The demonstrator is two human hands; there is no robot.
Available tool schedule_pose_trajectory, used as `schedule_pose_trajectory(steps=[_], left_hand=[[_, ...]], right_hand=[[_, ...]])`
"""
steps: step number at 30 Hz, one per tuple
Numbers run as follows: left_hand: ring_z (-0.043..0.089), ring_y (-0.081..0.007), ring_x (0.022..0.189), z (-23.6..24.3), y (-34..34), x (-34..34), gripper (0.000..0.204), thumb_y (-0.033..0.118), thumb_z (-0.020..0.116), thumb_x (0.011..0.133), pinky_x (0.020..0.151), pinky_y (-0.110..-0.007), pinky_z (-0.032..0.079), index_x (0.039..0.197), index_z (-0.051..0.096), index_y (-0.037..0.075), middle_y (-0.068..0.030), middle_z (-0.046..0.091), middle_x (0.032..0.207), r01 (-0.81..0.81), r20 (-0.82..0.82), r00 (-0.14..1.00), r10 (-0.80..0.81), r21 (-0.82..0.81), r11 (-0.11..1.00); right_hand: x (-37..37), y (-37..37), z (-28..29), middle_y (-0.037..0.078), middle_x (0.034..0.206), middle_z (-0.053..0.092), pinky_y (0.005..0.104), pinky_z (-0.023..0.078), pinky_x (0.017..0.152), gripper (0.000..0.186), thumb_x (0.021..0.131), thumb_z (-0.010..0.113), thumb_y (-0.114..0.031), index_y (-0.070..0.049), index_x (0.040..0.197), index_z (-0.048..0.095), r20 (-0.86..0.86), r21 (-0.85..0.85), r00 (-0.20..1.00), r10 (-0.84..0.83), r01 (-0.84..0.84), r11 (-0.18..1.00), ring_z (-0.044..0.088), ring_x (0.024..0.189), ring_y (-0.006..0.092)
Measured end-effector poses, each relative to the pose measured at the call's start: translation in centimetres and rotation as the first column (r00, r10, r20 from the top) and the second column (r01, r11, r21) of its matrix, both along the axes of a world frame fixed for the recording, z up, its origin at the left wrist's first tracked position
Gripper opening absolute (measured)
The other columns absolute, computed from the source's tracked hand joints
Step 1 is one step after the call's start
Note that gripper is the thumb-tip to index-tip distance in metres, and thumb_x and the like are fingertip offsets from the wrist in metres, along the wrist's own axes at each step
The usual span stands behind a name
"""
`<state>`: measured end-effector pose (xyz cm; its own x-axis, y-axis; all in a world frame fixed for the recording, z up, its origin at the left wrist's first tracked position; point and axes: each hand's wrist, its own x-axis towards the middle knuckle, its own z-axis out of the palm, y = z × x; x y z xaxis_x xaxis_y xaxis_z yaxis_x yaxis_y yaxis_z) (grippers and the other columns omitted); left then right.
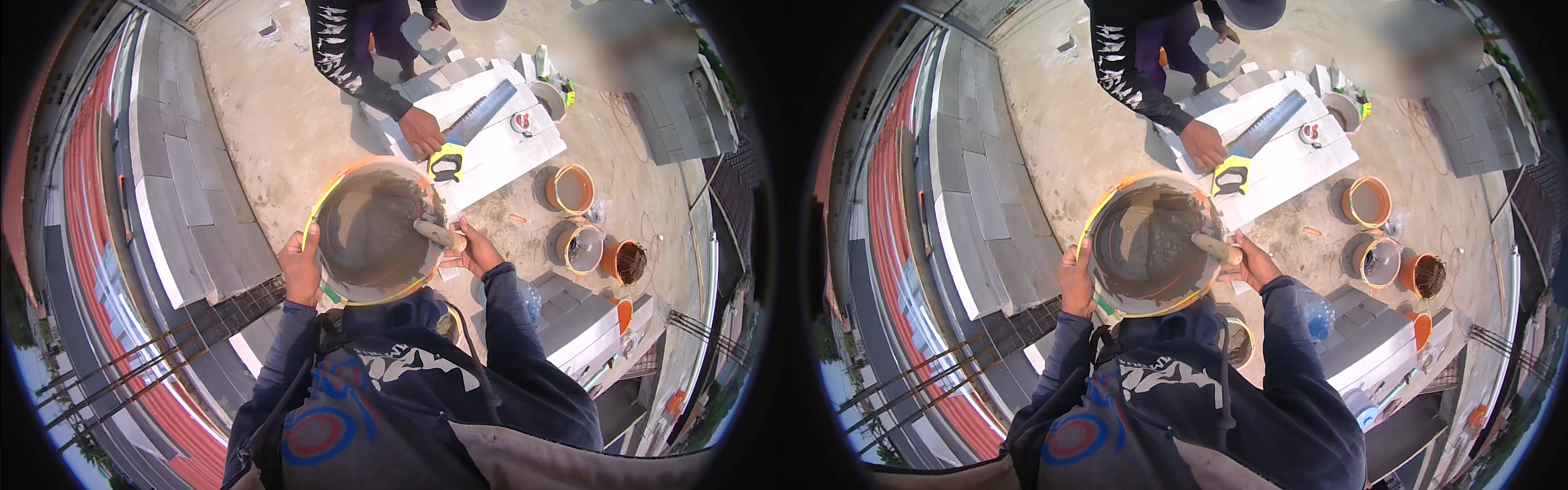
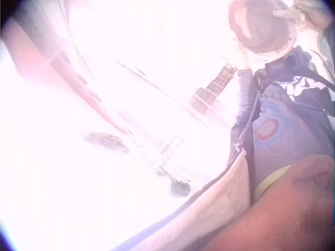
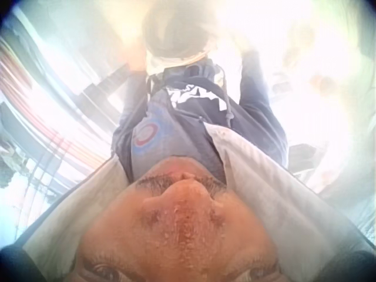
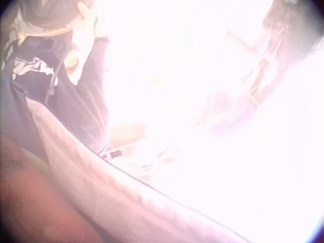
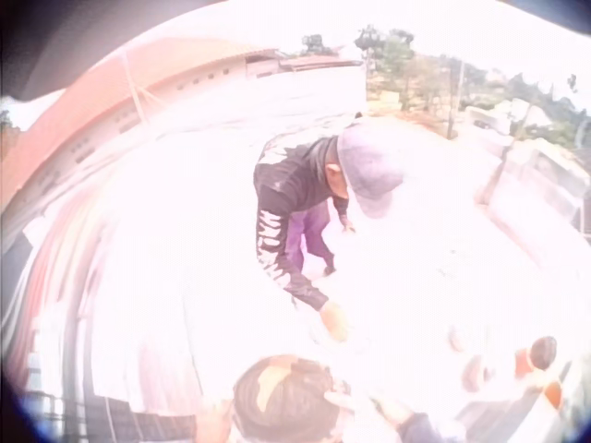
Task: The person installs white rectangular tiles along a curved rooftop edge. They apply mortar from a bucket using a trowel, position each tile, and tap it into place with a hammer. The person also cuts a tile with a hand saw and continues placing tiles along the edge.
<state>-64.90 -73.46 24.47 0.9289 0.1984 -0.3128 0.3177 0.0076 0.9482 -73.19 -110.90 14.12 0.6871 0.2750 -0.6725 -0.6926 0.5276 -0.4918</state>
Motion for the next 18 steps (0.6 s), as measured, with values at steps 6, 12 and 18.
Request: schedule_pose_trajectory(steps=[6, 12, 18], left_hand=[[0.041, -0.0020, 0.065, -3.0, -5.9, 2.1, 0.034, 0.034, 0.073, 0.104, 0.059, -0.023, 0.037, 0.086, 0.056, 0.011, 0.0078, 0.051, 0.073, 0.240, -0.185, 0.946, -0.267, -0.156, 0.958], [0.055, -0.0085, 0.083, -5.7, -10.2, 3.3, 0.041, 0.033, 0.074, 0.101, 0.073, -0.026, 0.047, 0.120, 0.057, 0.001, -0.0017, 0.062, 0.096, 0.559, -0.340, 0.763, -0.549, -0.079, 0.826], [0.063, -0.0138, 0.107, -6.5, -14.6, 4.9, 0.053, 0.031, 0.075, 0.101, 0.095, -0.031, 0.050, 0.137, 0.054, -0.002, -0.0066, 0.067, 0.116, 0.693, -0.257, 0.643, -0.722, -0.207, 0.691]], right_hand=[[-3.9, -2.5, -1.3, 0.020, 0.140, 0.063, 0.0620, 0.059, 0.095, 0.073, 0.107, 0.045, -0.063, -0.004, 0.151, 0.042, -0.077, 0.245, 0.910, -0.408, 0.414, 0.877, 0.069, 0.121, 0.0362], [-7.1, -6.2, -2.6, 0.020, 0.139, 0.062, 0.0659, 0.056, 0.097, 0.075, 0.104, 0.046, -0.068, -0.006, 0.146, 0.048, -0.110, 0.157, 0.798, -0.592, 0.602, 0.783, 0.065, 0.125, 0.0369], [-6.7, -9.6, -1.3, 0.019, 0.132, 0.066, 0.0652, 0.058, 0.094, 0.072, 0.101, 0.045, -0.074, -0.008, 0.126, 0.060, -0.001, 0.055, 0.699, -0.715, 0.714, 0.698, 0.068, 0.120, 0.0355]])
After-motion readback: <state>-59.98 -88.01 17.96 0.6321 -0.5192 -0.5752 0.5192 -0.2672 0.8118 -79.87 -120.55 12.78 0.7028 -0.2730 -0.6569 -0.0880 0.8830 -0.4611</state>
